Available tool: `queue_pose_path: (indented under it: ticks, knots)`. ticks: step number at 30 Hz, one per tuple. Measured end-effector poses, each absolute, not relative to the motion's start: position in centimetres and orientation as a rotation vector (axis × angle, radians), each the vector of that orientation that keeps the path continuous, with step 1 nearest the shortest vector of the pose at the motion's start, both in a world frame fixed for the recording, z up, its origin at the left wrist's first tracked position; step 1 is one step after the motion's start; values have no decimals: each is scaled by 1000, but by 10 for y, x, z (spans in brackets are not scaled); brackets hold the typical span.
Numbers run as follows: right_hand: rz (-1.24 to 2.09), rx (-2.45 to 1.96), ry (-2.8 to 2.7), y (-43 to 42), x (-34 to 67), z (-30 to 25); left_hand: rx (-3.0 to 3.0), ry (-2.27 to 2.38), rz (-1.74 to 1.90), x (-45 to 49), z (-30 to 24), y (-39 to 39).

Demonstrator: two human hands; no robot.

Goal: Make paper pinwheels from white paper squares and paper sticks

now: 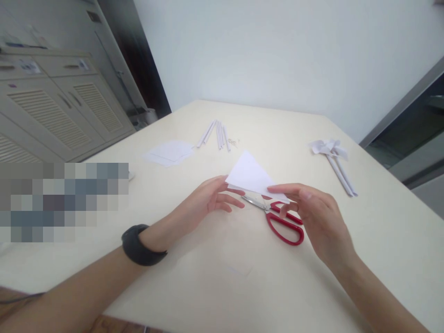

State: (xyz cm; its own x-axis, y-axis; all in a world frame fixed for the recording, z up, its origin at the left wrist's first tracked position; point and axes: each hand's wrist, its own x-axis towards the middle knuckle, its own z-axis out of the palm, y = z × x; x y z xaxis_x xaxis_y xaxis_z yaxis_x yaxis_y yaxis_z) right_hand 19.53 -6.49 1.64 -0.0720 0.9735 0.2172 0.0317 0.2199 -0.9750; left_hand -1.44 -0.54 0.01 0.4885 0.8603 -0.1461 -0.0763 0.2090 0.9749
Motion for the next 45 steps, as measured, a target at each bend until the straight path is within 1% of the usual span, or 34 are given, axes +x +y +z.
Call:
queue_pose_path:
  ticks: [4, 8, 10, 14, 18, 21, 25, 34, 38, 42, 45]
  knots:
    - [979, -1203, -1515, -66, 198, 14, 1133, 682, 695, -14, 4, -6]
    - [1004, -1269, -1653, -67, 197, 18, 1309, 775, 788, -16, 6, -9]
    - [1041, -1288, -1666, -65, 195, 18, 1362, 825, 774, -16, 5, -9]
    - [1137, -1321, -1547, -58, 192, 11, 1427, 822, 631, -12, 2, -11]
    - [1274, -1360, -1521, -56, 188, 0, 1431, 714, 505, -9, -2, -13]
    - [1273, -1416, -1602, -56, 188, -4, 1425, 671, 423, -9, -2, -14]
    - [1217, -1478, -1619, -56, 191, -2, 1418, 750, 336, -9, 1, -13]
    - [1251, -1433, -1551, -55, 194, 5, 1439, 842, 335, -9, 6, -13]
    - [1324, -1423, -1498, -56, 193, 8, 1445, 857, 340, -10, 8, -13]
    - [1441, -1388, -1434, -57, 192, 13, 1434, 908, 470, -11, 6, -11]
    - [1453, -1430, -1414, -57, 193, 14, 1441, 960, 559, -13, 5, -8]
